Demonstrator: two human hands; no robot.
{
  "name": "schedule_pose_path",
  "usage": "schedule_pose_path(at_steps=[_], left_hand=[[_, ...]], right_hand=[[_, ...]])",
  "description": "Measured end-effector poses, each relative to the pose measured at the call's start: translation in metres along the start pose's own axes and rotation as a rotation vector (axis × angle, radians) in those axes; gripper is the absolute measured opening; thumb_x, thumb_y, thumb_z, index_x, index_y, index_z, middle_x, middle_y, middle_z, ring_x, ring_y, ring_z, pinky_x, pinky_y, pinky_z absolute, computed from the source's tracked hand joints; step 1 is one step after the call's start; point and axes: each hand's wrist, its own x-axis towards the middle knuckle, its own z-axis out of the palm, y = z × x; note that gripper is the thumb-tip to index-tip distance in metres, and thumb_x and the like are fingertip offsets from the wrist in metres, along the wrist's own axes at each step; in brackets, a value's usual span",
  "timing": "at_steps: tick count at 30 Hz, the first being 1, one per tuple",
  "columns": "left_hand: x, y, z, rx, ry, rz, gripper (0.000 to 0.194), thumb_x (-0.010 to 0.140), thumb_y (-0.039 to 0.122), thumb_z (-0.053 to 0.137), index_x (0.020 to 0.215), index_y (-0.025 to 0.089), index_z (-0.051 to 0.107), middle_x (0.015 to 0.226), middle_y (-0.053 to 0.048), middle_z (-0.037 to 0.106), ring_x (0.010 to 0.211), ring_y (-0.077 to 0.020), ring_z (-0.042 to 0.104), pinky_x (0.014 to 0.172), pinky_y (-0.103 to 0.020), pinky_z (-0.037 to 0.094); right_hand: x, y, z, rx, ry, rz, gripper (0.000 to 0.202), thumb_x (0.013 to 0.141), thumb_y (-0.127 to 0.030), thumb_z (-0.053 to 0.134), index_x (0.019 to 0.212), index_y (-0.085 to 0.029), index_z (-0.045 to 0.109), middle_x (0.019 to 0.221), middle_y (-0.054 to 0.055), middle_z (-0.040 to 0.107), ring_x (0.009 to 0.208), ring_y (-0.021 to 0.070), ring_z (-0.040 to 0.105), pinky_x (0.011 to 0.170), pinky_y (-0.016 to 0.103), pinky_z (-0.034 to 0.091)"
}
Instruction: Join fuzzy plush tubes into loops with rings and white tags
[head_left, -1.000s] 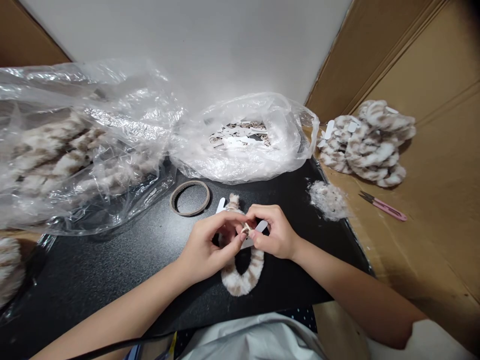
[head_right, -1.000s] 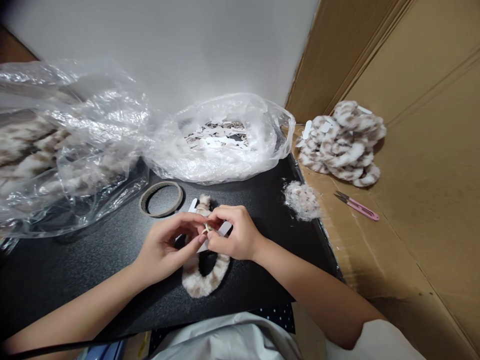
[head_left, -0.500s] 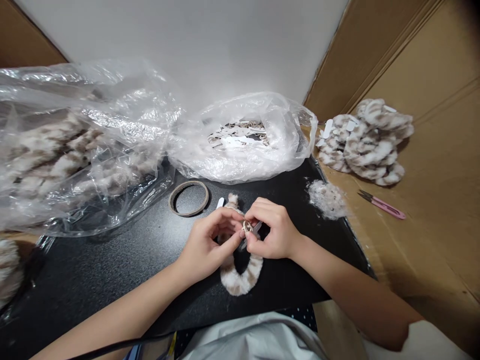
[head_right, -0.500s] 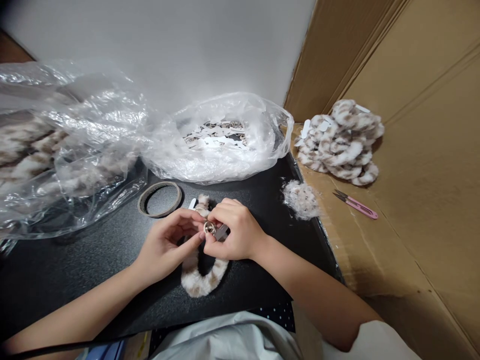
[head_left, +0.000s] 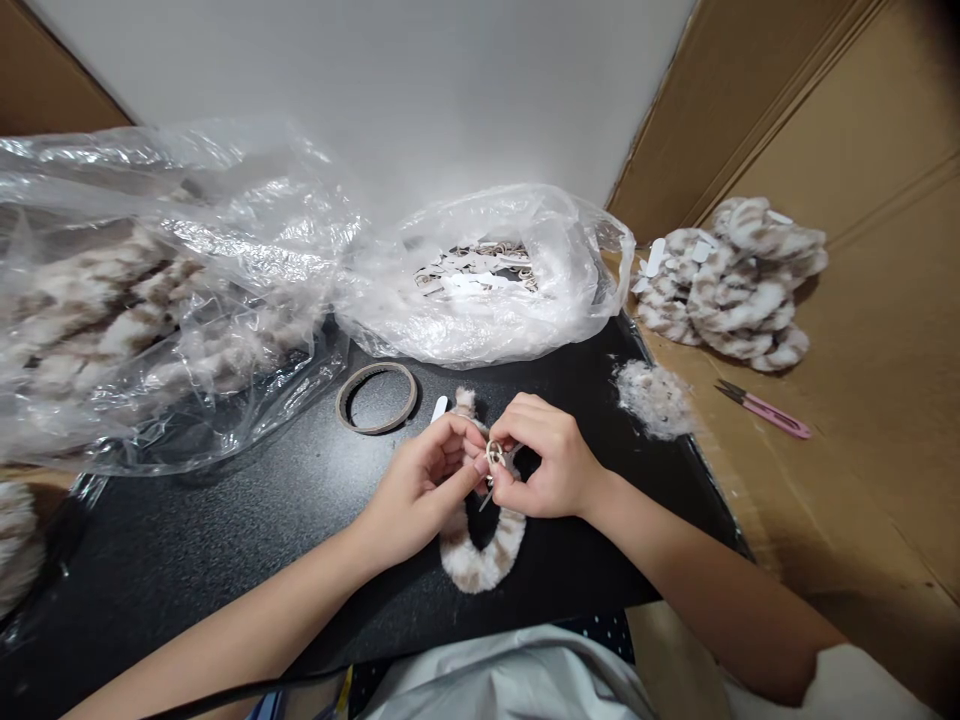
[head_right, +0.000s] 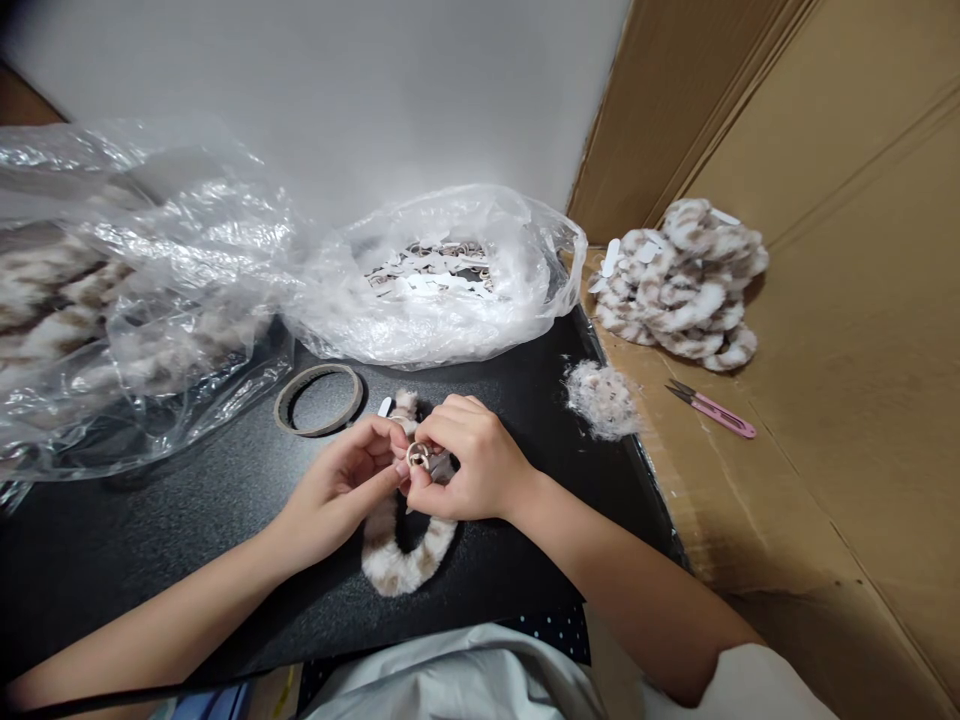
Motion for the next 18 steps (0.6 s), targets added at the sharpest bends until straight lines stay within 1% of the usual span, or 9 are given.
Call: schedule_pose_path(at_steps=[7, 9, 13, 18], left_hand=[[-0.0007, -0.0016, -0.0005, -0.045, -0.007, -0.001, 0.015, 0.089, 0.028, 0.063, 0.090, 0.018, 0.052, 0.080, 0.000, 0.055, 0.071, -0.0105, 0.052, 0.064, -0.021, 0.044], [-0.0003, -0.0016, -0.0006, -0.066, 0.002, 0.004, 0.014, 0.089, 0.027, 0.063, 0.090, 0.018, 0.052, 0.080, 0.000, 0.055, 0.072, -0.0101, 0.052, 0.064, -0.021, 0.043], [0.0006, -0.0001, 0.0002, -0.097, 0.012, 0.004, 0.017, 0.088, 0.028, 0.065, 0.089, 0.018, 0.051, 0.082, -0.001, 0.057, 0.072, -0.0107, 0.053, 0.064, -0.021, 0.043], [0.0008, 0.0010, 0.0008, -0.084, 0.022, -0.002, 0.018, 0.086, 0.030, 0.067, 0.089, 0.018, 0.053, 0.082, -0.001, 0.059, 0.073, -0.0115, 0.056, 0.065, -0.022, 0.045]], right_hand=[[-0.0005, 0.0000, 0.0043, 0.015, -0.015, 0.034, 0.011, 0.064, -0.015, 0.055, 0.068, -0.021, 0.047, 0.062, -0.001, 0.049, 0.062, 0.0153, 0.045, 0.063, 0.030, 0.039], [-0.0003, -0.0006, 0.0055, 0.039, -0.029, 0.066, 0.011, 0.064, -0.015, 0.055, 0.067, -0.021, 0.046, 0.061, -0.002, 0.048, 0.061, 0.0149, 0.044, 0.063, 0.030, 0.039], [0.0002, -0.0022, 0.0071, 0.109, -0.056, 0.142, 0.011, 0.065, -0.016, 0.053, 0.066, -0.022, 0.045, 0.060, -0.003, 0.047, 0.059, 0.0140, 0.044, 0.061, 0.027, 0.040], [0.0003, -0.0029, 0.0090, 0.145, -0.044, 0.138, 0.008, 0.066, -0.016, 0.052, 0.066, -0.021, 0.046, 0.058, -0.003, 0.048, 0.057, 0.0134, 0.044, 0.060, 0.027, 0.041]])
